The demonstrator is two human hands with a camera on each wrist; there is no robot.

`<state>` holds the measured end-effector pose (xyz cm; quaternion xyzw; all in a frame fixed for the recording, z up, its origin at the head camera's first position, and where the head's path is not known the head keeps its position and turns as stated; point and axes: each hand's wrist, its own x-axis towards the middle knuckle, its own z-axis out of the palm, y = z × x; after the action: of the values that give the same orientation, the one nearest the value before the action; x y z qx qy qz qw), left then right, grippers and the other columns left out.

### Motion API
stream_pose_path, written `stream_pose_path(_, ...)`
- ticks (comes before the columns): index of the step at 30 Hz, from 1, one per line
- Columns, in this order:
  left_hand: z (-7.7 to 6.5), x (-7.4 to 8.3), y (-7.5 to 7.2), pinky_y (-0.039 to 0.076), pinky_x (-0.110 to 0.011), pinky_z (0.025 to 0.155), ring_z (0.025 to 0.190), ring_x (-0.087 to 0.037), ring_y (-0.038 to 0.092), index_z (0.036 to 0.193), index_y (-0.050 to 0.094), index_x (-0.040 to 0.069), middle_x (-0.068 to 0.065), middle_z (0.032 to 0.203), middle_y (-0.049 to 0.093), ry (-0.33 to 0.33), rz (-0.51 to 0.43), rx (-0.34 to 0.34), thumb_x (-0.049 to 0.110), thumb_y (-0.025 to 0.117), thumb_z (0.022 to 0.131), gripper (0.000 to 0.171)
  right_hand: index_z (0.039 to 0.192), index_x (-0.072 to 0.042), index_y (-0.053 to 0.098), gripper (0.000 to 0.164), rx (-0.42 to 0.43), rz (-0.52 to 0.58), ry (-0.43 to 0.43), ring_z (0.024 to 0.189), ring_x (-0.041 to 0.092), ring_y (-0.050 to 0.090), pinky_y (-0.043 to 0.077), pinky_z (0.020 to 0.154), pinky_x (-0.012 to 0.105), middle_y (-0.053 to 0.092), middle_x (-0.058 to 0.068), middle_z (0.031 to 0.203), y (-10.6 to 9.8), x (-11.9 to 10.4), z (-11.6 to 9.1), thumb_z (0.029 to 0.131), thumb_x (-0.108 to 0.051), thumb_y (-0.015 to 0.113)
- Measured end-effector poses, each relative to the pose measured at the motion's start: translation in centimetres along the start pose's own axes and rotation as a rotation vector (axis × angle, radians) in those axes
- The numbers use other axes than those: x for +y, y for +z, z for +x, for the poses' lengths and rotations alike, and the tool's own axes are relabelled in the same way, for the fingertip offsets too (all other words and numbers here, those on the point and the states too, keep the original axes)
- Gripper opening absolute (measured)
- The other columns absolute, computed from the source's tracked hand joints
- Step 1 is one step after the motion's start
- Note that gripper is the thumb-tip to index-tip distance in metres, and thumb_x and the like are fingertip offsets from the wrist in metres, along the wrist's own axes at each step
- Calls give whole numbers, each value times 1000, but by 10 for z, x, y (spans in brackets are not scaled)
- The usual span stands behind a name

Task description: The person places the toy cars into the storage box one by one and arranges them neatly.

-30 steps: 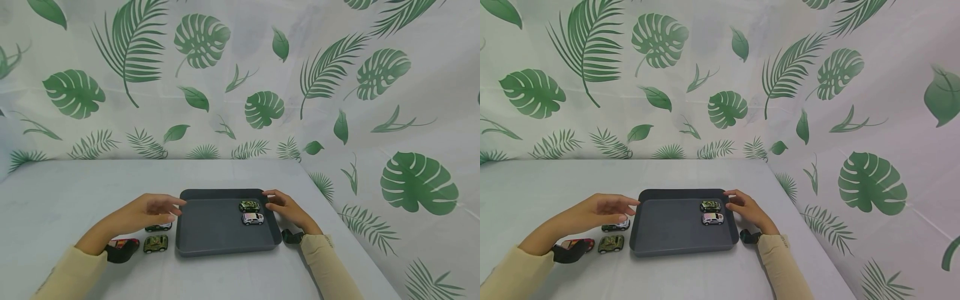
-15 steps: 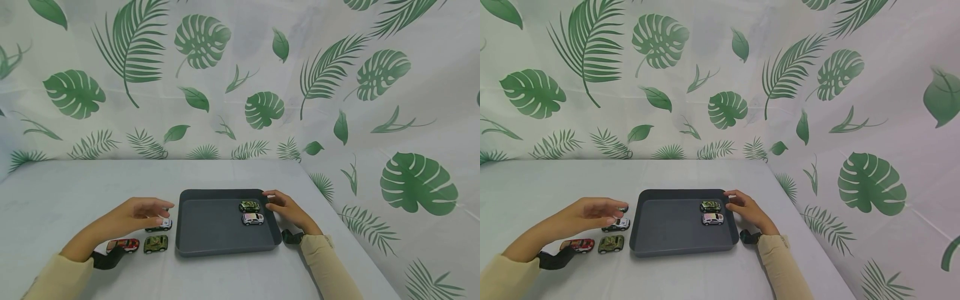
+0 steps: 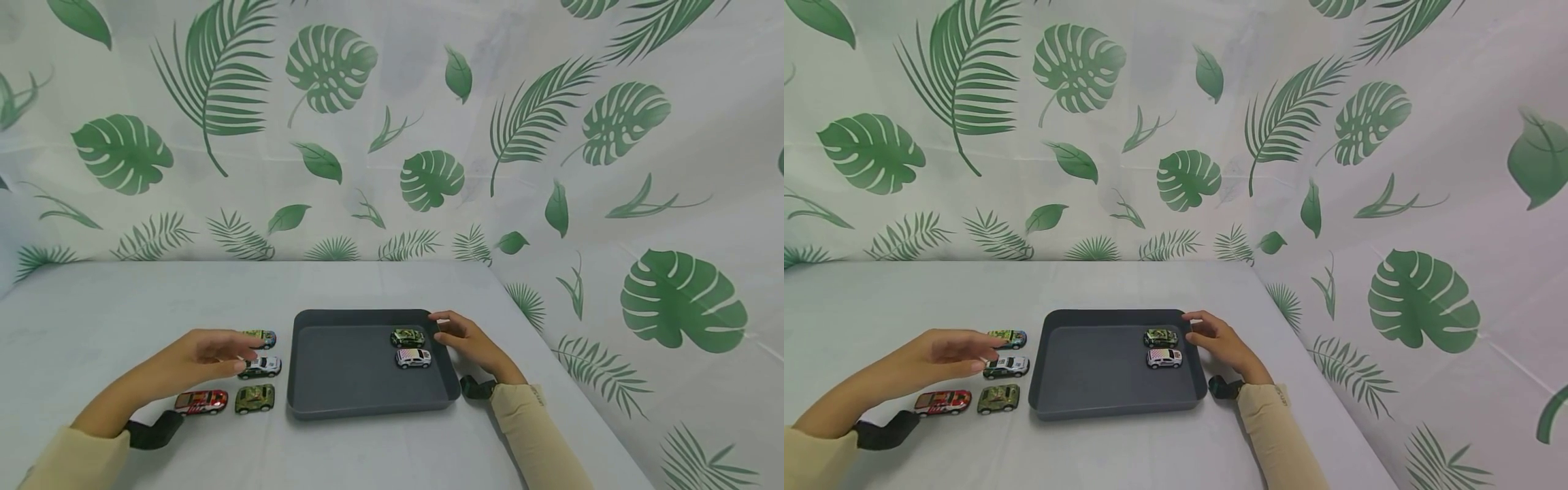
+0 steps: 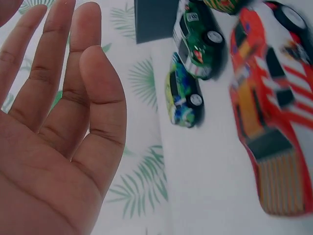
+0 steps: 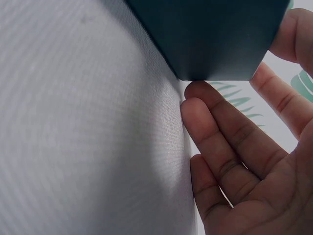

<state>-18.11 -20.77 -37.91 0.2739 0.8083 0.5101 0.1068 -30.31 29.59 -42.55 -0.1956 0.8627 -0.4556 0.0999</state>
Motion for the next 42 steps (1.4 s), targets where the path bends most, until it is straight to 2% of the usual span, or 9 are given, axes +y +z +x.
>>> stream_pose_path(10,-16,-9,-10,54,-28,82,109,-16,65,140,54,1,-20,126,63,-81,31,41,18,59,101,42,143,-12,51,44,-11,3,-12,128,39,52,33,107,65,56,21,138,0,0,1,101,-22,61)
stream_pose_path(19,-20,-17,-16,53,-27,82,109,-10,65,141,52,-2,-22,129,62,-78,10,38,16,58,102,44,141,-13,52,42,-9,2,-41,122,34,57,37,105,62,60,18,132,-1,5,2,101,-22,60)
stream_pose_path(35,-24,-32,-22,55,-28,80,108,-7,64,140,49,-8,-27,130,59,-89,-24,-19,13,60,100,47,141,-17,53,44,2,2,-4,125,35,55,34,107,64,59,16,134,0,3,2,99,-26,63)
stream_pose_path(42,-25,-37,-25,53,-25,82,109,-7,64,140,51,-6,-24,130,60,-91,29,-34,12,61,99,46,141,-19,53,44,-1,8,-6,125,35,55,34,107,64,59,15,135,0,2,2,99,-26,63)
